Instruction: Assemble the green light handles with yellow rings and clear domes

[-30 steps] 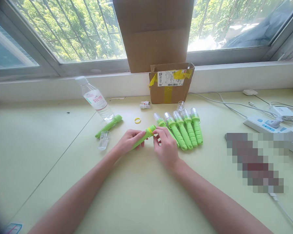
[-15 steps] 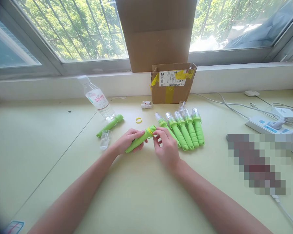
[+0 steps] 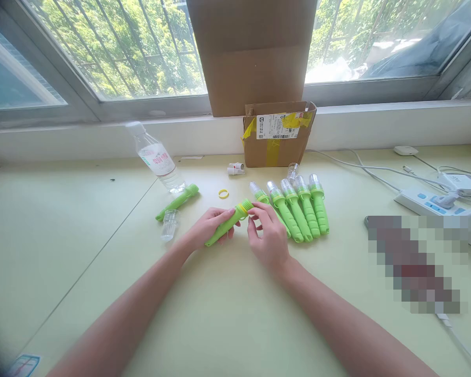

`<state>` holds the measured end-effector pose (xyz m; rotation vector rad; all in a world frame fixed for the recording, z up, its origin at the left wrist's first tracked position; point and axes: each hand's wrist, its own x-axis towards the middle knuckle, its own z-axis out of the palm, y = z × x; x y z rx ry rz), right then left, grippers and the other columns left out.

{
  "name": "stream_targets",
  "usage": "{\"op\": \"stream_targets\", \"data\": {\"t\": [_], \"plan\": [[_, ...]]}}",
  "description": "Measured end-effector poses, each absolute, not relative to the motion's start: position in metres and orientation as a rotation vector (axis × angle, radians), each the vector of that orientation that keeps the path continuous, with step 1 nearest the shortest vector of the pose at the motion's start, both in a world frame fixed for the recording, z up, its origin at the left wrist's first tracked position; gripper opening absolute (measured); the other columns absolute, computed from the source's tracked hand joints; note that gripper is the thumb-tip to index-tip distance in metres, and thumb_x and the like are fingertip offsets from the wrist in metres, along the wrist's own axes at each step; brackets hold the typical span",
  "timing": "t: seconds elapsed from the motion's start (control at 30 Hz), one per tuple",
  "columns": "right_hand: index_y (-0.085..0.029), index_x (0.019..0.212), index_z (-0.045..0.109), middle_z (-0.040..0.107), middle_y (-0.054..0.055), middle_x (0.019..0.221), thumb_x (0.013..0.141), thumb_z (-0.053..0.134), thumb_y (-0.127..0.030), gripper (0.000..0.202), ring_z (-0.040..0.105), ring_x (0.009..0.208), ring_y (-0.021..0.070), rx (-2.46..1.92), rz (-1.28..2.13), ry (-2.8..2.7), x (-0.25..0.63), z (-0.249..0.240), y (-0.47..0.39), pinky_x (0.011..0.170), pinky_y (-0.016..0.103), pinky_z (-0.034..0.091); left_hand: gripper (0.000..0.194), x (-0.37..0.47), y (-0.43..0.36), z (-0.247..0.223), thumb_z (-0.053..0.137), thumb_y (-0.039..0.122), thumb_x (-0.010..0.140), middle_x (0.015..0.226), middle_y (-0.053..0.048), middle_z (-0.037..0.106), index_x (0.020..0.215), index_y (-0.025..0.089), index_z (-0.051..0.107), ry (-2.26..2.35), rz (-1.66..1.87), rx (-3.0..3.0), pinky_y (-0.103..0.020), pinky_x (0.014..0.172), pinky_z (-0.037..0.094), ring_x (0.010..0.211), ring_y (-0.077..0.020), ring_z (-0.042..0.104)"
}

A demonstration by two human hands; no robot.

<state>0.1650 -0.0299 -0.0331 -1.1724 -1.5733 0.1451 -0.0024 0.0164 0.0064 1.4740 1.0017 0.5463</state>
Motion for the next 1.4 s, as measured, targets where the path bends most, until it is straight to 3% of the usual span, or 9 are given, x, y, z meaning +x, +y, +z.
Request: {"op": "stream_targets", "data": {"t": [0.13,0.33,0.73,1.17,1.4], "plan": [[-0.021,0.103,0.062,0.06,0.009,0.117,0.086,0.051,-0.014,0.021,0.064,0.097,0.0197,-1.186,0.192,-1.561,0.1657,-0.0318,-0.0303,0.063,0.028,0.061,0.052,0.0003,0.0155,0.0062,0.043,0.06,0.086,0.058,-0.003,0.061,0.081,0.013,0.063,1.052,0.576,1.472,-0.02,0.039,0.034,0.039,-0.0084,0.048],[-0.021,0.102,0.064,0.058,0.009,0.12,0.086,0.053,-0.02,0.019,0.066,0.075,0.0147,-1.189,0.414,-1.49,0.1687,-0.0308,-0.0284,0.057,0.029,0.059,0.053,0.0011,0.0156,0.0057,0.042,0.061,0.086,0.059,-0.003,0.06,0.082,0.012,0.063,1.067,0.574,1.478,-0.02,0.039,0.034,0.041,-0.0088,0.049],[-0.022,0.098,0.068,0.055,0.008,0.123,0.087,0.057,-0.031,0.018,0.069,0.073,0.0162,-1.1,0.813,-1.266,0.172,-0.0295,-0.0282,0.057,0.031,0.059,0.052,0.0013,0.0155,0.0041,0.041,0.061,0.086,0.059,-0.004,0.061,0.081,0.013,0.062,1.093,0.572,1.49,-0.019,0.04,0.035,0.043,-0.0092,0.051],[-0.019,0.084,0.068,0.055,0.009,0.123,0.083,0.064,-0.03,0.012,0.068,0.071,0.0159,-1.137,0.778,-1.275,0.1707,-0.0322,-0.0287,0.057,0.031,0.059,0.051,0.0014,0.0155,0.0043,0.043,0.061,0.086,0.058,-0.003,0.061,0.081,0.014,0.063,1.077,0.576,1.479,-0.02,0.04,0.035,0.042,-0.0091,0.051],[-0.019,0.077,0.068,0.056,0.01,0.123,0.078,0.066,-0.027,0.008,0.061,0.104,0.0252,-1.165,0.674,-1.319,0.1692,-0.0295,-0.0297,0.059,0.029,0.06,0.05,0.0013,0.0168,0.004,0.045,0.061,0.085,0.058,-0.001,0.058,0.081,0.014,0.061,1.056,0.672,1.39,-0.02,0.04,0.035,0.04,-0.0091,0.05]]}}
